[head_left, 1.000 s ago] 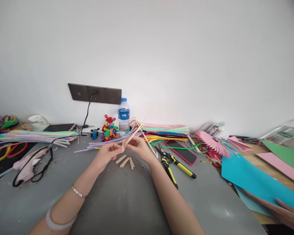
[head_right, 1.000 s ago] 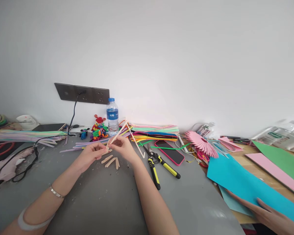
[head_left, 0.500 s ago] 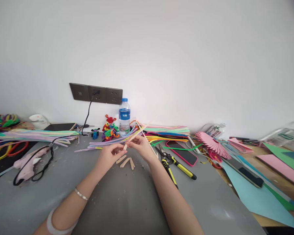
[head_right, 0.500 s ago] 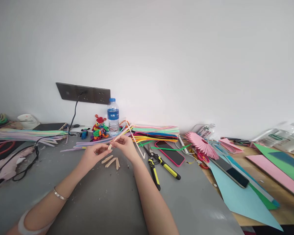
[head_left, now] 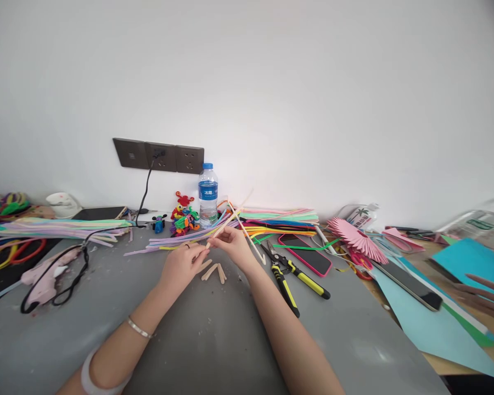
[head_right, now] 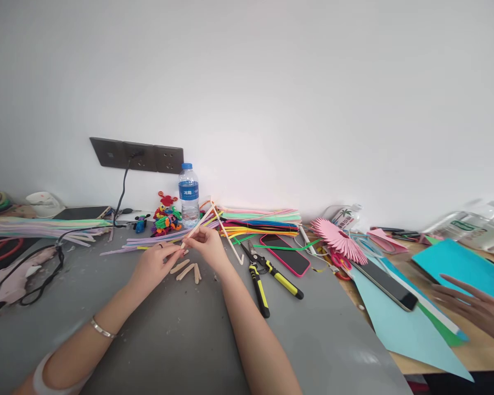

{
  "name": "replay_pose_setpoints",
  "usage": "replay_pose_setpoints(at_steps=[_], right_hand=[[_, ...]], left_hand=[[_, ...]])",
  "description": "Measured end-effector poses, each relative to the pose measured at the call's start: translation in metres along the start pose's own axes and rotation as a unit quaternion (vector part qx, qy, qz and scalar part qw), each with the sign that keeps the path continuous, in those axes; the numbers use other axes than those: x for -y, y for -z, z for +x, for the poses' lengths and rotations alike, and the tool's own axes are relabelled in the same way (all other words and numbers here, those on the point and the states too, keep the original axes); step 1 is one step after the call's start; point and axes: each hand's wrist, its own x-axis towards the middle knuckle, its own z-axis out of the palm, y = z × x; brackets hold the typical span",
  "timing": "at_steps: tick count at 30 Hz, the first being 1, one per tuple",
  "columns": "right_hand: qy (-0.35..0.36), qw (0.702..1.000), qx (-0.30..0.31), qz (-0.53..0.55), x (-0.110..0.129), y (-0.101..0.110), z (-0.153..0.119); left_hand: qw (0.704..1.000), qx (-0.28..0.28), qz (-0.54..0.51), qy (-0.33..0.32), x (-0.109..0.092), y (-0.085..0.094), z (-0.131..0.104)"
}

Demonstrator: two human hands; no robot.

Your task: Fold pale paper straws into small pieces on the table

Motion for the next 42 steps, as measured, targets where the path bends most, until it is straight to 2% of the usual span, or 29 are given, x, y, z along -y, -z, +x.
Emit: replay_pose_setpoints(at_steps=[7,13,16,18,21,23,26,29,35,38,42], right_hand=[[-0.02,0.999,-0.031,0.024,0.005,0.001,-0.001],[-0.055,0.997,-0.034,0.029,0.007,0.006,-0.003],[-0.067,0.997,-0.025,0.034,0.005,0.007,-0.001],[-0.048,0.998,-0.037,0.021,0.005,0.006,0.0],[0.068,0.99,-0.11,-0.053,0.008,0.001,-0.001],[0.164,0.967,-0.139,-0.139,0.011,-0.004,-0.004],[0.242,0.933,-0.08,-0.255,0.013,-0.01,-0.009],[0.262,0.913,-0.024,-0.313,0.01,-0.013,-0.011],[0.274,0.915,-0.017,-0.297,0.008,-0.014,-0.009],[0.284,0.915,-0.014,-0.286,0.011,-0.016,-0.009],[0.298,0.912,-0.02,-0.283,0.014,-0.018,-0.011]], left_hand=[[1.0,-0.023,0.013,-0.016,0.001,0.001,0.0],[0.997,-0.052,-0.052,0.037,-0.001,0.005,0.003],[0.993,-0.027,-0.092,0.069,-0.002,0.005,0.006],[0.984,-0.004,-0.143,0.106,-0.001,0.004,0.008],[0.944,0.021,-0.26,0.202,0.001,0.004,0.01],[0.903,0.032,-0.339,0.261,0.0,0.004,0.011],[0.857,0.036,-0.427,0.287,-0.002,0.004,0.011],[0.829,0.024,-0.48,0.286,-0.002,0.002,0.01],[0.765,-0.012,-0.567,0.305,0.003,-0.003,0.01],[0.752,0.003,-0.589,0.297,0.004,-0.002,0.011],[0.749,0.021,-0.598,0.284,0.0,0.0,0.012]])
